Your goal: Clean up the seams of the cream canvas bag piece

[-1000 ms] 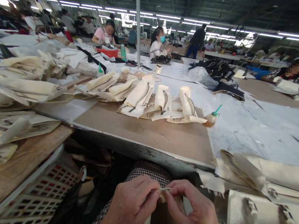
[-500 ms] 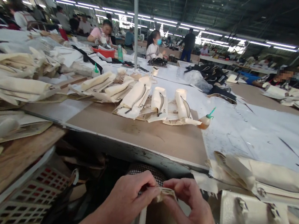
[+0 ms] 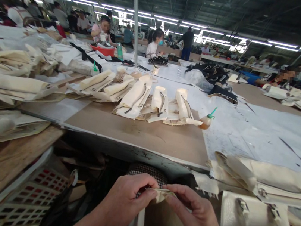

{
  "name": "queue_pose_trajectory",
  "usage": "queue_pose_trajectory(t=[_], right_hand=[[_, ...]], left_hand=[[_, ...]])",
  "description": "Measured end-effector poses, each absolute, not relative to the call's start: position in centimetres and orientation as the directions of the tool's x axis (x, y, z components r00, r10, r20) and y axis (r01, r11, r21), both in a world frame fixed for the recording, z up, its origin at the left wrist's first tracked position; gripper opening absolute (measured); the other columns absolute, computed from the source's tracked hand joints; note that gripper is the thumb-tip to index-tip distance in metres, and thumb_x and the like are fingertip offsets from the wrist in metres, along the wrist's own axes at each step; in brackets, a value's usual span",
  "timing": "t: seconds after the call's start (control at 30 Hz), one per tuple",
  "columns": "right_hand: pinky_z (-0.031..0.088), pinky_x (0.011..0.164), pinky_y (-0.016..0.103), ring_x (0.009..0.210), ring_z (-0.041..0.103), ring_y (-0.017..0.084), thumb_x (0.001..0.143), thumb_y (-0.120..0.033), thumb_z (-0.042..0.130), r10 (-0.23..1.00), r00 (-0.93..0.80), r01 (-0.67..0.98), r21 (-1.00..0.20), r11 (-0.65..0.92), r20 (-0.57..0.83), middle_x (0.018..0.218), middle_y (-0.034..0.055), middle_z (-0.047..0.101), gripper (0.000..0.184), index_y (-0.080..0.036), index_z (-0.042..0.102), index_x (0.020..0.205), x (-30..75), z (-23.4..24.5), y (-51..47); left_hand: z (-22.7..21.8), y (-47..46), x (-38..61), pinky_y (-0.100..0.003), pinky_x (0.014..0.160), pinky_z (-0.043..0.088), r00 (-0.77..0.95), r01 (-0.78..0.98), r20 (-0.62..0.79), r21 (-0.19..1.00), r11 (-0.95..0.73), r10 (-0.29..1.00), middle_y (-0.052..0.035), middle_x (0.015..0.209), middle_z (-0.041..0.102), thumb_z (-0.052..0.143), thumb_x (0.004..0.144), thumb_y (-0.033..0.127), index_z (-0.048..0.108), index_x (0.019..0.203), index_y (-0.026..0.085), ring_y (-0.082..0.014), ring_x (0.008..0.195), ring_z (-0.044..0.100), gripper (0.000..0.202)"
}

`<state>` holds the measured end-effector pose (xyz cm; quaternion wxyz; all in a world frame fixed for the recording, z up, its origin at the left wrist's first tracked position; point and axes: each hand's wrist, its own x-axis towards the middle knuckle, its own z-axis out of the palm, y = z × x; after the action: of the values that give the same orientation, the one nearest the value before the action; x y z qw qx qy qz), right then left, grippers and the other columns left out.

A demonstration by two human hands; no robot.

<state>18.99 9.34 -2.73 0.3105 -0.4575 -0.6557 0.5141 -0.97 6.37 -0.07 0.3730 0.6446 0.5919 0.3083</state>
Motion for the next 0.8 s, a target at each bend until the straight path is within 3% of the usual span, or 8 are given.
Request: queue_pose_trajectory(t=[0.3,0.57,0.7,0.8], right_hand=[[0.053,0.075,0.016,0.088,0.070,0.016,0.086,-0.041,0.068,0.930,-0.356,0.216,-0.976,-0.014,-0.092,0.082,-0.0025,0.075,0.021,-0.026,0.076,0.098,18.4,-2.4,9.2],[0.051,0.078,0.012,0.088,0.070,0.013,0.084,-0.044,0.069,0.932,-0.345,0.196,-0.980,-0.043,-0.110,0.087,-0.0051,0.077,0.018,-0.029,0.075,0.091,18.2,-2.5,9.1],[0.051,0.077,0.011,0.086,0.072,0.012,0.085,-0.042,0.068,0.939,-0.340,0.190,-0.982,0.014,-0.053,0.087,-0.0043,0.076,0.017,-0.028,0.073,0.094,18.0,-2.8,8.9],[0.051,0.078,0.010,0.085,0.072,0.011,0.088,-0.038,0.067,0.941,-0.335,0.178,-0.978,0.111,0.046,0.091,-0.0043,0.076,0.013,-0.027,0.068,0.096,18.0,-3.0,8.6]], left_hand=[[-0.1,6.2,-1.5,-0.023,0.067,0.040,0.127,0.496,-0.056,0.868,-0.015,0.990,0.0023,0.076,0.066,0.051,0.088,0.021,0.068,0.082,0.020,-0.0148,0.072,0.057,0.019],[0.7,6.0,-1.4,-0.022,0.063,0.040,0.073,0.459,-0.158,0.882,0.107,0.985,0.0043,0.072,0.063,0.058,0.082,0.019,0.067,0.084,0.020,-0.0136,0.069,0.055,0.010],[0.9,6.0,-1.1,-0.023,0.067,0.042,0.069,0.508,-0.119,0.859,0.067,0.990,0.0044,0.075,0.065,0.056,0.082,0.014,0.067,0.085,0.021,-0.0142,0.072,0.058,0.013],[0.4,6.0,-0.9,-0.023,0.075,0.044,0.071,0.567,0.010,0.822,-0.048,0.997,0.0033,0.086,0.068,0.056,0.082,0.013,0.065,0.087,0.021,-0.0147,0.081,0.061,0.013]])
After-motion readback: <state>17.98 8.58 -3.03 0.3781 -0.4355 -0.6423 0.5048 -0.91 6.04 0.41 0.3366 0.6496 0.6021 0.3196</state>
